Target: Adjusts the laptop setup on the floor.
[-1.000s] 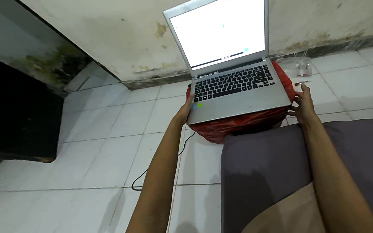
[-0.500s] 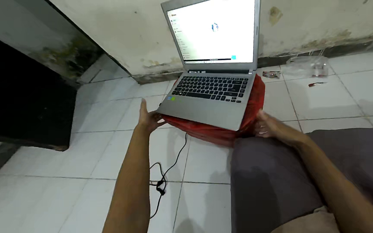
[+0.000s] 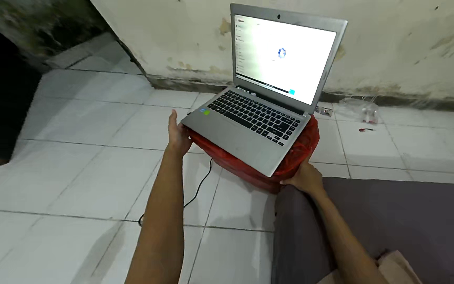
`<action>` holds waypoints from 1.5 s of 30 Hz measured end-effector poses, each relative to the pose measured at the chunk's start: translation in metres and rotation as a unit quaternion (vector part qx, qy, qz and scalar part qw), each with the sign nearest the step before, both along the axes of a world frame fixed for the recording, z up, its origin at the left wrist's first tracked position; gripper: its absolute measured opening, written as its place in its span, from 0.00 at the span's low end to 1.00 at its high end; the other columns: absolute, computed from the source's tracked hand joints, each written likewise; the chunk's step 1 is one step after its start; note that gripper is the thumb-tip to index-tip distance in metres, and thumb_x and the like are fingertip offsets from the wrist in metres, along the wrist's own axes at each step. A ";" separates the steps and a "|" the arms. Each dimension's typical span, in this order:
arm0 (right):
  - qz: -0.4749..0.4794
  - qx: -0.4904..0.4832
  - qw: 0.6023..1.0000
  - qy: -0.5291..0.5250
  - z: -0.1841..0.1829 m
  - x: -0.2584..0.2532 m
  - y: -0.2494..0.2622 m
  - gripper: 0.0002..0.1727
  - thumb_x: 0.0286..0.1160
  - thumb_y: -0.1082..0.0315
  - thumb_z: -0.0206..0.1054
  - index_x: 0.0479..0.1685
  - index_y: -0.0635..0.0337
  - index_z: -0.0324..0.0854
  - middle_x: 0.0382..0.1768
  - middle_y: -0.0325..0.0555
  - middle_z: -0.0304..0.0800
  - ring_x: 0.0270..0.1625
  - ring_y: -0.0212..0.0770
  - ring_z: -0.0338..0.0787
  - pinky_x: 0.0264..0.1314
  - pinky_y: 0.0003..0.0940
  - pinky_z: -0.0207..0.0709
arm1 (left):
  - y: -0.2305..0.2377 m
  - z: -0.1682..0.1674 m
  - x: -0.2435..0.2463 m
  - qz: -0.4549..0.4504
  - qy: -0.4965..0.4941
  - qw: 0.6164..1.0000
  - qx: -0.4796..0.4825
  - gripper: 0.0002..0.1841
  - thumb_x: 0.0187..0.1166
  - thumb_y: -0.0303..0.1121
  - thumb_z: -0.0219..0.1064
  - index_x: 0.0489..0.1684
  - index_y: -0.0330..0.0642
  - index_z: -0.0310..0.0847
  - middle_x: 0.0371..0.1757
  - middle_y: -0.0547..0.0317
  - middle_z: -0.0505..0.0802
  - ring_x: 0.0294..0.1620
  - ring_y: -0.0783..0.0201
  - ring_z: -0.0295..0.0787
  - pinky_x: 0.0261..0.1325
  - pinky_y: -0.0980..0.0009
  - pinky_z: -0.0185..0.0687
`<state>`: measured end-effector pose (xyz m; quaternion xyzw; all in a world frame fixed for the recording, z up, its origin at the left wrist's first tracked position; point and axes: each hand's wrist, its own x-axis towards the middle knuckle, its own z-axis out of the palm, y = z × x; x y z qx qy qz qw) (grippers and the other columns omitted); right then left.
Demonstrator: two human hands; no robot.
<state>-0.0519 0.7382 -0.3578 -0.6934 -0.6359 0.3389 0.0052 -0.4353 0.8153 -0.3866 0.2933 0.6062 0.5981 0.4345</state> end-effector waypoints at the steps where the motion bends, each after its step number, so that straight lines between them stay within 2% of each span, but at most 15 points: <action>1: -0.018 -0.010 1.000 -0.016 0.002 -0.004 -0.002 0.64 0.55 0.51 0.87 0.90 0.66 0.47 0.69 0.62 0.84 0.73 0.59 0.84 0.75 0.57 0.73 | 0.001 -0.002 0.003 -0.012 0.010 1.000 0.005 0.44 0.88 0.67 0.25 0.90 0.41 0.55 0.83 0.44 0.74 0.79 0.54 0.74 0.78 0.51 0.69; 3: -0.050 -0.020 0.998 -0.034 0.006 -0.012 -0.005 0.60 0.58 0.59 0.85 0.91 0.66 0.47 0.69 0.62 0.84 0.73 0.59 0.84 0.75 0.56 0.72 | 0.004 -0.004 0.008 -0.022 0.039 0.999 0.030 0.40 0.90 0.63 0.27 0.85 0.40 0.62 0.77 0.46 0.80 0.74 0.57 0.79 0.75 0.54 0.74; 5: -0.049 -0.009 0.999 -0.006 0.005 -0.014 -0.006 0.61 0.57 0.59 0.86 0.91 0.66 0.46 0.70 0.63 0.83 0.73 0.60 0.83 0.75 0.57 0.73 | 0.008 -0.005 0.003 -0.038 0.062 0.996 0.045 0.40 0.90 0.63 0.26 0.83 0.39 0.63 0.76 0.46 0.81 0.73 0.58 0.79 0.75 0.55 0.74; 8: -0.020 0.051 0.993 0.108 -0.007 -0.005 -0.011 0.68 0.48 0.51 0.91 0.90 0.68 0.47 0.79 0.71 0.69 0.79 0.64 0.76 0.78 0.58 0.70 | 0.005 -0.013 -0.003 -0.065 0.066 0.995 0.039 0.45 0.88 0.66 0.22 0.88 0.38 0.56 0.81 0.43 0.76 0.78 0.57 0.75 0.79 0.55 0.71; 10: -0.029 0.109 0.977 0.181 -0.013 -0.005 -0.012 0.70 0.43 0.50 0.93 0.89 0.70 0.50 0.83 0.77 0.59 0.81 0.67 0.70 0.80 0.57 0.69 | 0.006 -0.020 0.004 -0.042 0.086 0.994 0.051 0.42 0.88 0.64 0.22 0.85 0.41 0.61 0.78 0.48 0.79 0.74 0.60 0.78 0.76 0.55 0.74; 15: -0.043 0.154 0.959 0.235 -0.022 0.001 -0.015 0.67 0.43 0.56 0.93 0.87 0.74 0.53 0.80 0.79 0.63 0.79 0.68 0.73 0.79 0.58 0.68 | 0.003 -0.020 0.006 -0.013 0.096 0.995 0.022 0.44 0.87 0.67 0.20 0.84 0.46 0.64 0.77 0.50 0.81 0.74 0.59 0.79 0.73 0.54 0.76; 18: -0.041 0.199 0.940 0.275 -0.031 0.009 -0.012 0.65 0.40 0.59 0.94 0.86 0.73 0.57 0.78 0.75 0.70 0.79 0.64 0.75 0.80 0.57 0.69 | -0.009 -0.012 0.002 0.001 0.104 0.994 -0.034 0.47 0.83 0.73 0.25 0.89 0.49 0.61 0.86 0.45 0.71 0.86 0.49 0.66 0.80 0.40 0.63; 20: -0.045 0.214 0.931 0.292 -0.034 0.012 -0.012 0.63 0.40 0.60 0.93 0.84 0.73 0.60 0.76 0.73 0.73 0.77 0.61 0.77 0.78 0.55 0.71 | -0.028 -0.009 0.003 0.009 0.095 0.994 -0.042 0.48 0.82 0.74 0.25 0.93 0.50 0.54 0.90 0.46 0.66 0.90 0.46 0.58 0.84 0.37 0.55; 24: -0.037 0.218 0.920 0.324 -0.035 0.015 -0.013 0.61 0.40 0.60 0.92 0.84 0.72 0.63 0.75 0.71 0.75 0.74 0.58 0.80 0.73 0.51 0.76 | -0.071 -0.017 0.002 0.027 0.079 0.997 -0.007 0.50 0.79 0.76 0.22 0.93 0.51 0.54 0.90 0.48 0.66 0.91 0.46 0.56 0.84 0.36 0.55; 29: 0.007 0.197 0.917 0.345 -0.030 0.014 -0.015 0.65 0.37 0.63 0.92 0.88 0.69 0.58 0.78 0.71 0.71 0.74 0.56 0.82 0.69 0.45 0.82 | -0.133 -0.021 0.002 0.113 0.051 0.992 0.009 0.47 0.84 0.67 0.14 0.94 0.46 0.49 0.89 0.41 0.65 0.88 0.47 0.59 0.84 0.41 0.55; 31: 0.033 0.191 0.917 0.349 -0.030 0.012 -0.017 0.65 0.35 0.63 0.92 0.88 0.70 0.60 0.81 0.71 0.68 0.76 0.57 0.80 0.70 0.46 0.81 | -0.169 -0.021 0.007 0.143 0.039 0.989 0.011 0.47 0.85 0.65 0.11 0.94 0.41 0.46 0.88 0.39 0.65 0.86 0.49 0.63 0.82 0.46 0.60; 35: 0.088 0.185 0.911 0.359 -0.028 0.004 -0.021 0.67 0.32 0.59 0.92 0.87 0.69 0.62 0.82 0.69 0.68 0.76 0.56 0.80 0.71 0.46 0.80 | -0.244 -0.021 0.020 0.199 0.006 0.979 0.039 0.48 0.84 0.63 0.10 0.89 0.33 0.48 0.79 0.42 0.74 0.75 0.57 0.73 0.76 0.54 0.69; 39: 0.146 0.144 0.915 0.349 -0.016 -0.012 -0.031 0.63 0.33 0.63 0.92 0.85 0.70 0.65 0.82 0.68 0.69 0.75 0.55 0.82 0.73 0.46 0.79 | -0.308 -0.024 0.026 0.271 -0.035 0.960 0.061 0.48 0.83 0.65 0.10 0.80 0.36 0.57 0.59 0.59 0.84 0.60 0.68 0.82 0.64 0.63 0.77; 42: 0.195 0.108 0.910 0.350 -0.006 -0.029 -0.043 0.63 0.35 0.69 0.91 0.86 0.71 0.62 0.86 0.70 0.61 0.82 0.58 0.75 0.80 0.47 0.73 | -0.343 -0.022 0.021 0.302 -0.031 0.951 0.062 0.47 0.82 0.64 0.08 0.80 0.38 0.57 0.56 0.64 0.84 0.57 0.71 0.82 0.63 0.64 0.77; 45: 0.244 0.095 0.904 0.337 -0.001 -0.048 -0.056 0.65 0.37 0.68 0.92 0.89 0.72 0.57 0.87 0.74 0.57 0.87 0.63 0.67 0.85 0.51 0.65 | -0.355 -0.016 0.005 0.362 -0.016 0.931 0.033 0.42 0.85 0.63 0.12 0.69 0.43 0.65 0.42 0.71 0.84 0.43 0.75 0.83 0.52 0.69 0.81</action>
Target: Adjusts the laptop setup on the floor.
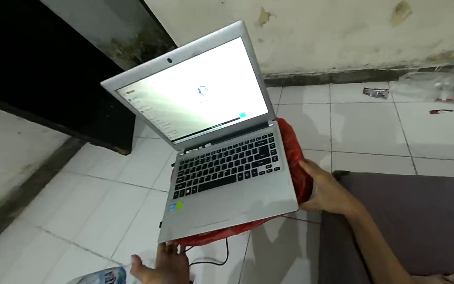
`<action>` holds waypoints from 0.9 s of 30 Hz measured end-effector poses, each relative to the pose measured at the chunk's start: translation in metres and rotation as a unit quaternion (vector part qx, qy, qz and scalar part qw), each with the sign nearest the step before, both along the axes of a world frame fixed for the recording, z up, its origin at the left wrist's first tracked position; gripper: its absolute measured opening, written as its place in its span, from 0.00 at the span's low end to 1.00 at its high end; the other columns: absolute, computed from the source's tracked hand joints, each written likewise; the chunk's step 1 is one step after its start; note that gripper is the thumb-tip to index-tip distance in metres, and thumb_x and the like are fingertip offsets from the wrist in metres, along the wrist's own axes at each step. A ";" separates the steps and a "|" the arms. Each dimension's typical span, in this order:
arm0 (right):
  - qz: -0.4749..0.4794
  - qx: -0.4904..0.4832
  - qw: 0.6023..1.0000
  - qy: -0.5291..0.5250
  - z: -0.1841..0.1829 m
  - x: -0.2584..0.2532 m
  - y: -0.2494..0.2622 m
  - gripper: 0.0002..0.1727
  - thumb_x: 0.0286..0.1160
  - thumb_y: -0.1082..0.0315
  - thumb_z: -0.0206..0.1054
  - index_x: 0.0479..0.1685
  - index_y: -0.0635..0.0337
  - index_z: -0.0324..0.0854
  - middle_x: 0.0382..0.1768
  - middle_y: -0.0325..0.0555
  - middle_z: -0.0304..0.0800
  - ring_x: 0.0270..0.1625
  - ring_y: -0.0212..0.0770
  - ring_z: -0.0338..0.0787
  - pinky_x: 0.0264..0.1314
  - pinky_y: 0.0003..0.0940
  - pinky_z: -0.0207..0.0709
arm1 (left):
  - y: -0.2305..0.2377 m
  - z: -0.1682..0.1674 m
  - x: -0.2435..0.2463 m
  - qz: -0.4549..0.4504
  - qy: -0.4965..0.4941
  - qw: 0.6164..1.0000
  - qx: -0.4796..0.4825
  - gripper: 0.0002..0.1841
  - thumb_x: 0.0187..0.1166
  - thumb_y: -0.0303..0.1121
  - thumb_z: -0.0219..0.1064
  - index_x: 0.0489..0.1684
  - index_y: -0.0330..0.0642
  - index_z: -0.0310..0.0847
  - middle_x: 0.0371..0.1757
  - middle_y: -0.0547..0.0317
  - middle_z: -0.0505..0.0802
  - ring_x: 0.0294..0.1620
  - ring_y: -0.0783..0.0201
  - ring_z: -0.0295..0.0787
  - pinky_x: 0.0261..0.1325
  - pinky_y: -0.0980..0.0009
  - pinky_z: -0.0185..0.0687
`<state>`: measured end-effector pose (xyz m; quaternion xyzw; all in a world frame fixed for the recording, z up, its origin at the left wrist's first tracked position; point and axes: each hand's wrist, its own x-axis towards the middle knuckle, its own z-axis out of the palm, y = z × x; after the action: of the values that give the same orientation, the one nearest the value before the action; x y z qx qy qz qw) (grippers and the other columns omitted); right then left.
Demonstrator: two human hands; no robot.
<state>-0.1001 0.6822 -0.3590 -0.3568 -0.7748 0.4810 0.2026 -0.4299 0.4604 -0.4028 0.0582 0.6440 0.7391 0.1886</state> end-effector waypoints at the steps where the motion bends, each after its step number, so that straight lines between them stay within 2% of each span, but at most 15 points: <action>1: 0.013 0.000 1.000 -0.015 0.002 -0.007 -0.005 0.66 0.39 0.68 0.92 0.90 0.71 0.56 0.88 0.75 0.55 0.88 0.64 0.64 0.87 0.51 0.63 | 0.001 0.002 -0.006 0.028 0.007 0.999 -0.025 0.41 0.86 0.63 0.14 0.68 0.43 0.66 0.40 0.69 0.82 0.40 0.74 0.81 0.49 0.69 0.80; 2: 0.027 0.002 0.999 -0.036 0.005 -0.014 -0.009 0.66 0.41 0.68 0.92 0.90 0.70 0.54 0.88 0.75 0.53 0.88 0.65 0.64 0.87 0.51 0.63 | 0.003 0.004 -0.011 0.052 0.018 0.997 -0.048 0.41 0.87 0.63 0.16 0.71 0.41 0.65 0.43 0.64 0.82 0.41 0.72 0.81 0.49 0.67 0.79; 5: 0.046 0.001 0.993 -0.106 0.008 -0.039 -0.022 0.67 0.47 0.70 0.89 0.93 0.67 0.47 0.90 0.77 0.43 0.85 0.68 0.67 0.83 0.50 0.68 | 0.011 0.004 -0.027 0.107 0.034 0.991 -0.075 0.43 0.89 0.64 0.19 0.85 0.37 0.56 0.66 0.45 0.78 0.56 0.61 0.77 0.58 0.58 0.74; 8: -0.016 0.059 0.993 -0.106 -0.013 -0.062 -0.031 0.64 0.44 0.74 0.88 0.91 0.69 0.52 0.89 0.78 0.46 0.76 0.69 0.79 0.72 0.49 0.79 | 0.022 0.000 -0.041 0.137 0.055 0.988 -0.035 0.42 0.90 0.62 0.19 0.79 0.33 0.60 0.61 0.48 0.80 0.55 0.66 0.79 0.59 0.64 0.75; 11: -0.056 0.064 0.995 -0.056 -0.032 -0.066 -0.029 0.64 0.46 0.79 0.86 0.92 0.71 0.47 0.91 0.74 0.45 0.80 0.67 0.76 0.76 0.50 0.77 | 0.030 -0.002 -0.037 0.130 0.068 0.988 0.049 0.44 0.88 0.61 0.15 0.83 0.31 0.56 0.71 0.41 0.80 0.66 0.61 0.82 0.68 0.60 0.78; 13: -0.084 0.086 0.992 -0.022 -0.043 -0.068 -0.027 0.62 0.53 0.78 0.83 0.93 0.72 0.44 0.92 0.72 0.44 0.80 0.67 0.77 0.74 0.50 0.78 | 0.043 -0.003 -0.031 0.142 0.085 0.982 0.093 0.45 0.88 0.60 0.13 0.82 0.31 0.57 0.70 0.41 0.81 0.66 0.59 0.83 0.68 0.58 0.79; 17: -0.142 0.195 0.970 0.030 -0.069 -0.077 -0.015 0.46 0.65 0.76 0.77 0.87 0.77 0.57 0.86 0.75 0.59 0.64 0.67 0.90 0.61 0.50 0.86 | 0.066 -0.004 -0.021 0.185 0.087 0.971 0.120 0.42 0.90 0.59 0.17 0.87 0.34 0.55 0.77 0.39 0.78 0.75 0.54 0.79 0.74 0.53 0.77; 20: -0.143 0.188 0.972 -0.004 -0.072 -0.080 0.003 0.41 0.75 0.71 0.72 0.88 0.73 0.57 0.87 0.70 0.60 0.61 0.66 0.92 0.62 0.52 0.84 | 0.079 -0.002 -0.013 0.240 0.060 0.967 0.054 0.41 0.92 0.58 0.23 0.85 0.31 0.60 0.76 0.35 0.80 0.74 0.50 0.80 0.74 0.51 0.76; 21: -0.138 0.178 0.974 -0.013 -0.072 -0.082 0.010 0.41 0.77 0.70 0.71 0.89 0.72 0.56 0.88 0.68 0.60 0.61 0.66 0.92 0.63 0.52 0.83 | 0.083 -0.001 -0.012 0.260 0.050 0.964 0.033 0.41 0.93 0.58 0.26 0.81 0.28 0.65 0.72 0.33 0.82 0.71 0.49 0.82 0.71 0.49 0.77; 24: -0.102 0.151 0.983 -0.020 -0.073 -0.085 0.032 0.44 0.80 0.68 0.69 0.92 0.69 0.48 0.87 0.68 0.62 0.71 0.65 0.86 0.75 0.52 0.77 | 0.092 0.000 -0.014 0.268 0.050 0.962 -0.025 0.41 0.94 0.57 0.27 0.77 0.26 0.70 0.69 0.31 0.84 0.70 0.45 0.82 0.71 0.47 0.75; 27: -0.085 0.168 0.982 0.004 -0.083 -0.093 0.046 0.46 0.81 0.67 0.69 0.93 0.71 0.44 0.83 0.71 0.68 0.72 0.64 0.86 0.77 0.50 0.76 | 0.103 0.002 -0.026 0.275 0.053 0.959 -0.042 0.41 0.94 0.57 0.29 0.70 0.24 0.76 0.65 0.31 0.86 0.68 0.45 0.84 0.69 0.47 0.76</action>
<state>-0.1933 0.7287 -0.4420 -0.3802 -0.8105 0.3268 0.3029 -0.4558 0.5634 -0.4005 -0.0896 0.6749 0.7305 -0.0542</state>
